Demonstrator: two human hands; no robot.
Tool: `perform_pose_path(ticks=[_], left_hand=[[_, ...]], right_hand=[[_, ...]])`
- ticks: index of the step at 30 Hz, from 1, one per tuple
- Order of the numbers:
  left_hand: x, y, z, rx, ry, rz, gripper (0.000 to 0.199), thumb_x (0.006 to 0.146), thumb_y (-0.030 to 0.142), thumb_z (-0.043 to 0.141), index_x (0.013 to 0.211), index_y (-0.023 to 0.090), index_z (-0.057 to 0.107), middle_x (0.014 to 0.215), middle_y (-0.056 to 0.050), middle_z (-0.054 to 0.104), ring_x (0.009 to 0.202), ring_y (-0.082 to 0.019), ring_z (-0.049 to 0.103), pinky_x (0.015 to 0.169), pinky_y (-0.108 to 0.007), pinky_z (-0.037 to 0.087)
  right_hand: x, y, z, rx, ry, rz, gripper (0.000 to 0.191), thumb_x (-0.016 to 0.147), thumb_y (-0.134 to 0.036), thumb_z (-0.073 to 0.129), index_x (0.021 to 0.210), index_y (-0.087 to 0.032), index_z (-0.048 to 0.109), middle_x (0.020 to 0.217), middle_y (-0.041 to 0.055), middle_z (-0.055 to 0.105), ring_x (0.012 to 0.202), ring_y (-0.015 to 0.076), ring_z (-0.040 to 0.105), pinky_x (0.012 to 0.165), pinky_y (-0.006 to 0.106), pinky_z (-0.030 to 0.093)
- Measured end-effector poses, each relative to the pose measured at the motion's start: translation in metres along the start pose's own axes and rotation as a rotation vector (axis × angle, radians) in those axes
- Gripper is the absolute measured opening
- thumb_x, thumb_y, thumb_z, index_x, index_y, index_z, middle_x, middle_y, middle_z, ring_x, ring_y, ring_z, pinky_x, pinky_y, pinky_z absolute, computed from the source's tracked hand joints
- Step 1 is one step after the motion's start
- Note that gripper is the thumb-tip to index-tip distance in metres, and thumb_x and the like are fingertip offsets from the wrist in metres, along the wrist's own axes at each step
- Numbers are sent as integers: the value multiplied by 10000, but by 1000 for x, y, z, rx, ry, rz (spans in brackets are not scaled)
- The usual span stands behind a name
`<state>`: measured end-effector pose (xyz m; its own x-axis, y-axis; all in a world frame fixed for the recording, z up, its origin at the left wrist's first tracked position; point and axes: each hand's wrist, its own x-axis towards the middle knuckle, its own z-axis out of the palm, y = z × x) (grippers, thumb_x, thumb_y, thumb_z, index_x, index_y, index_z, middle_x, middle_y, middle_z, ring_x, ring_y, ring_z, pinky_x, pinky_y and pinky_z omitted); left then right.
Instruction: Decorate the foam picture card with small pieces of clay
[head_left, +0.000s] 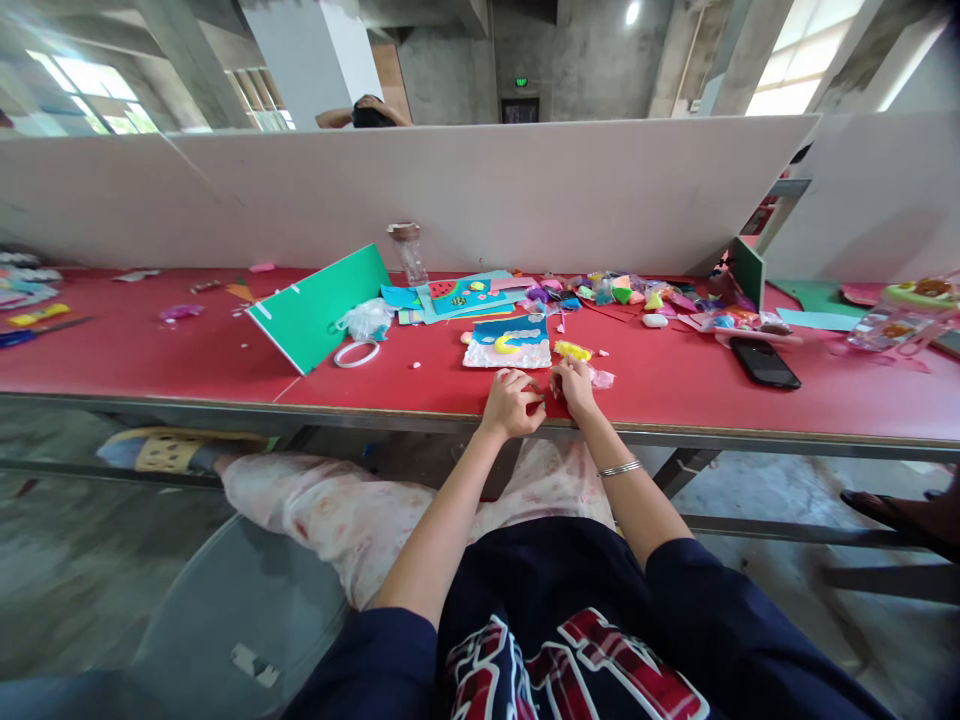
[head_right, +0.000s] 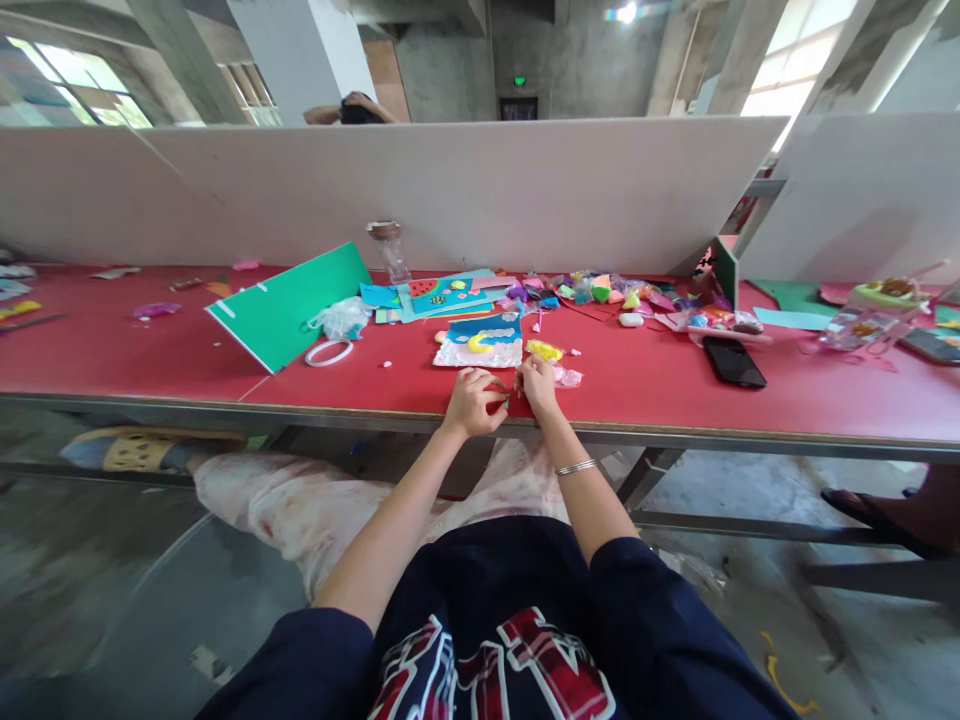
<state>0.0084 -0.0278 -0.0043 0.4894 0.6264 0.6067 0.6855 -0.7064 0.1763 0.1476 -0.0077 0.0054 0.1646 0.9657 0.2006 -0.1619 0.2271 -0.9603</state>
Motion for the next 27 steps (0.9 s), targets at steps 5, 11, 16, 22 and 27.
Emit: perform_pose_path(ticks=[5, 11, 16, 22, 27], left_hand=[[5, -1, -1, -15, -52, -55, 152, 682, 281, 605, 777, 239, 716, 1005, -44, 634, 973, -234, 513, 876, -435, 342], [4, -1, -2, -2, -48, -48, 191, 651, 274, 618, 810, 225, 710, 1009, -53, 628, 974, -236, 519, 873, -423, 353], [4, -4, -4, -43, -41, -65, 245, 663, 286, 608, 883, 229, 700, 1008, -53, 623, 992, -240, 520, 883, -417, 365], [-6, -4, -9, -78, -25, -71, 353, 664, 276, 599, 1006, 217, 664, 1038, -56, 601, 986, -239, 517, 892, -402, 375], [-13, -1, -10, -45, -27, -24, 341, 700, 313, 596, 1021, 219, 661, 1068, -63, 576, 1003, -237, 510, 912, -405, 351]], right_hand=[[0, -1, 1, 9, -3, 19, 188, 610, -104, 432, 530, -221, 310, 312, -77, 413, 260, 80, 339, 288, 194, 254], [-1, -2, 1, -12, 6, 9, 179, 617, -100, 428, 524, -213, 325, 332, -71, 432, 275, 70, 350, 298, 186, 259], [-2, -3, 2, 8, -5, 4, 177, 619, -102, 429, 529, -214, 326, 321, -75, 424, 271, 72, 353, 296, 184, 254], [-2, -2, 3, 21, -10, 20, 180, 619, -109, 427, 536, -218, 310, 317, -72, 428, 270, 74, 350, 298, 182, 257], [-2, -3, 2, 30, -15, 15, 184, 615, -107, 424, 534, -218, 302, 318, -74, 418, 275, 77, 353, 301, 185, 258]])
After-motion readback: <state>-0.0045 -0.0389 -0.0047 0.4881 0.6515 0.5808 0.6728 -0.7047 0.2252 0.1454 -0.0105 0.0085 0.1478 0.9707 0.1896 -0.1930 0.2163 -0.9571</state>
